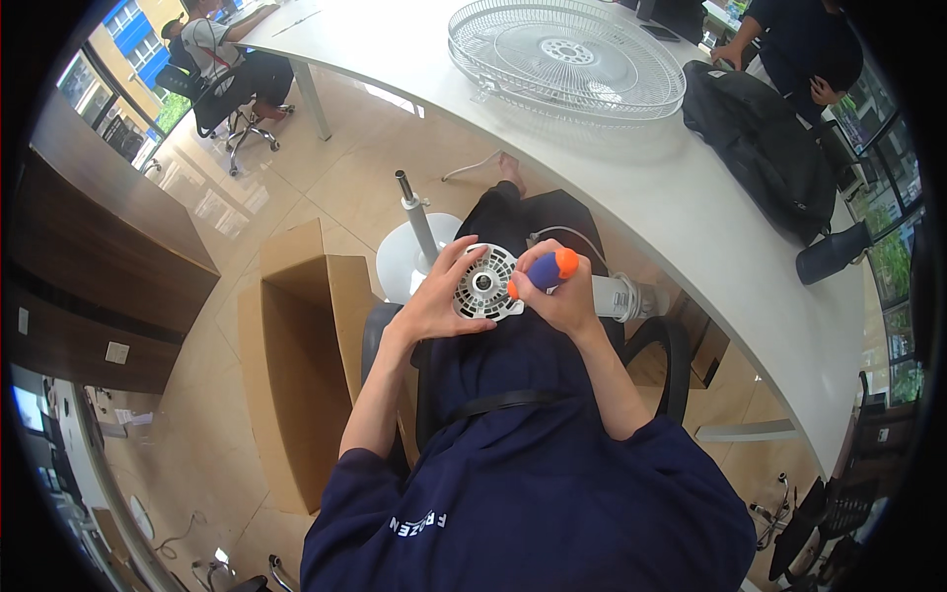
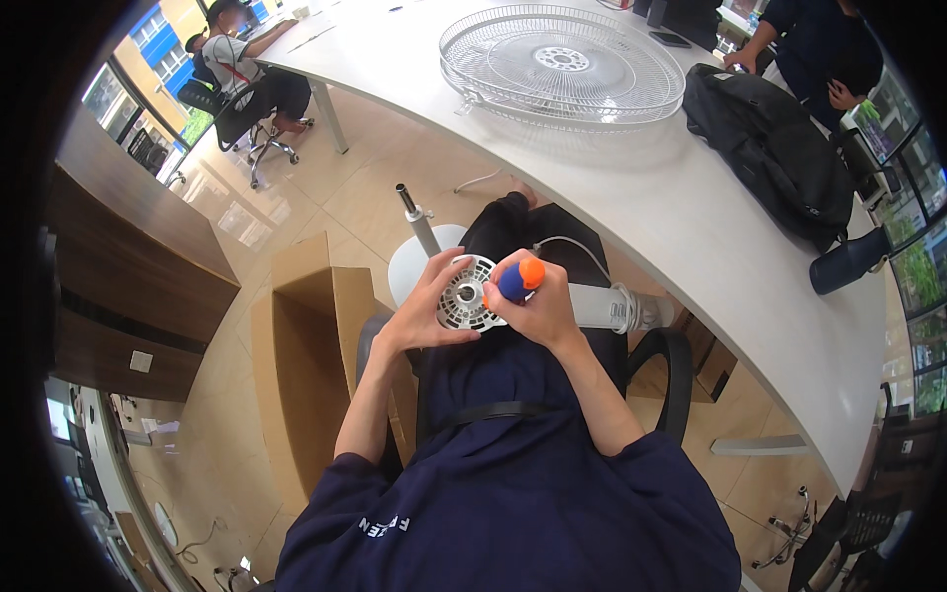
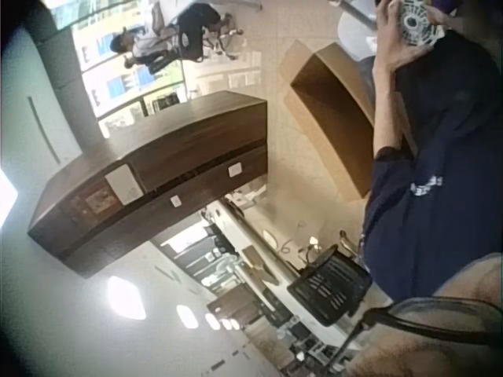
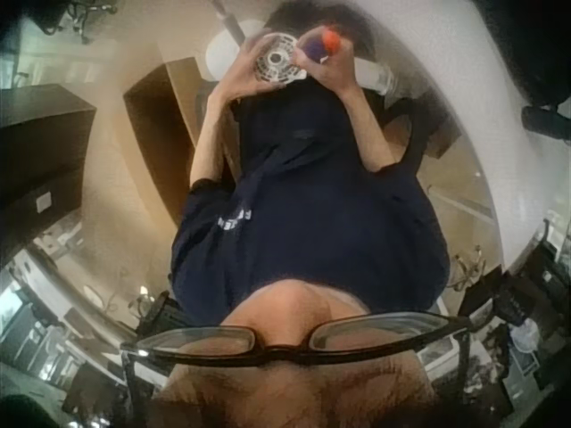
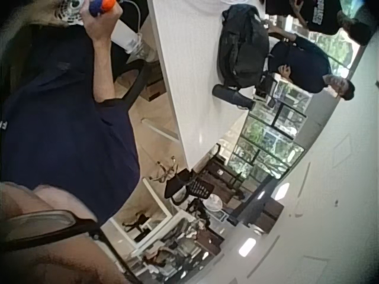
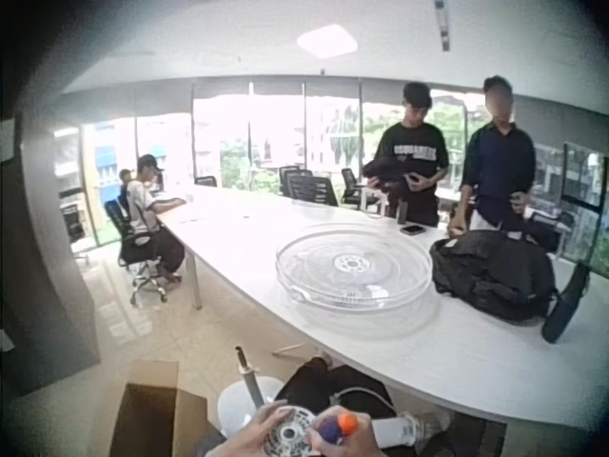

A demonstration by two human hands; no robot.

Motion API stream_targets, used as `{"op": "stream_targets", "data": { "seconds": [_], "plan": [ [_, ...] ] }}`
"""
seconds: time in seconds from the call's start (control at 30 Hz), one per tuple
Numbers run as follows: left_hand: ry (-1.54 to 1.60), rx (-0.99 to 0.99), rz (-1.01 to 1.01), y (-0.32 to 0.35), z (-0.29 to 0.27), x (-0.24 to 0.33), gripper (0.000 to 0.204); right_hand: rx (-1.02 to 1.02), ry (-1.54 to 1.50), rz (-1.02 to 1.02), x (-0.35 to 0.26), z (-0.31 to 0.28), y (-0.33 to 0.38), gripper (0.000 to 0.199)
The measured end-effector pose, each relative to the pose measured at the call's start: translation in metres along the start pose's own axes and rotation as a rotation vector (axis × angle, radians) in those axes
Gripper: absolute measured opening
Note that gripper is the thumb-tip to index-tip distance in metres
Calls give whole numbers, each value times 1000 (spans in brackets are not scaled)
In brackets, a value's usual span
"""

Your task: The person sets aside a fan grill, unscrews the fasteners on a fan motor assembly using a screwdriver, and removes the motor cover, placing it and the screwdriver onto the table.

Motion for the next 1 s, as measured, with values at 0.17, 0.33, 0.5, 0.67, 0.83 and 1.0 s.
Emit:
{"op": "stream_targets", "data": {
  "seconds": [0.17, 0.33, 0.5, 0.67, 0.83, 1.0],
  "plan": [
    [-44, 2, -4, 2, 1, -2, 107, -20, 56, -16, -4, 8, 0, 12],
    [-37, -1, -4, 0, 1, -1, 104, 13, 42, -96, -13, 8, 0, 13],
    [-22, 5, -21, 1, 3, -8, 98, -65, 111, -62, -6, 16, 0, 13],
    [-6, 2, -17, 2, 2, -9, 95, -166, 117, -89, -16, 27, -5, 16],
    [21, -10, 6, 2, 2, -12, 91, -367, 183, -207, -36, 52, -23, 23],
    [71, -23, 27, -2, 4, -13, 89, -484, 75, -161, -31, 63, -29, 31]
  ]
}}
Point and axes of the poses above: each hand's wrist, its own y-axis away from the middle knuckle, its own z-axis out of the palm, x = y × z, the point moved 9 cm from there along -y, towards the middle knuckle, and after that the axes turned 13 degrees about -x, right-handed, at the moved point
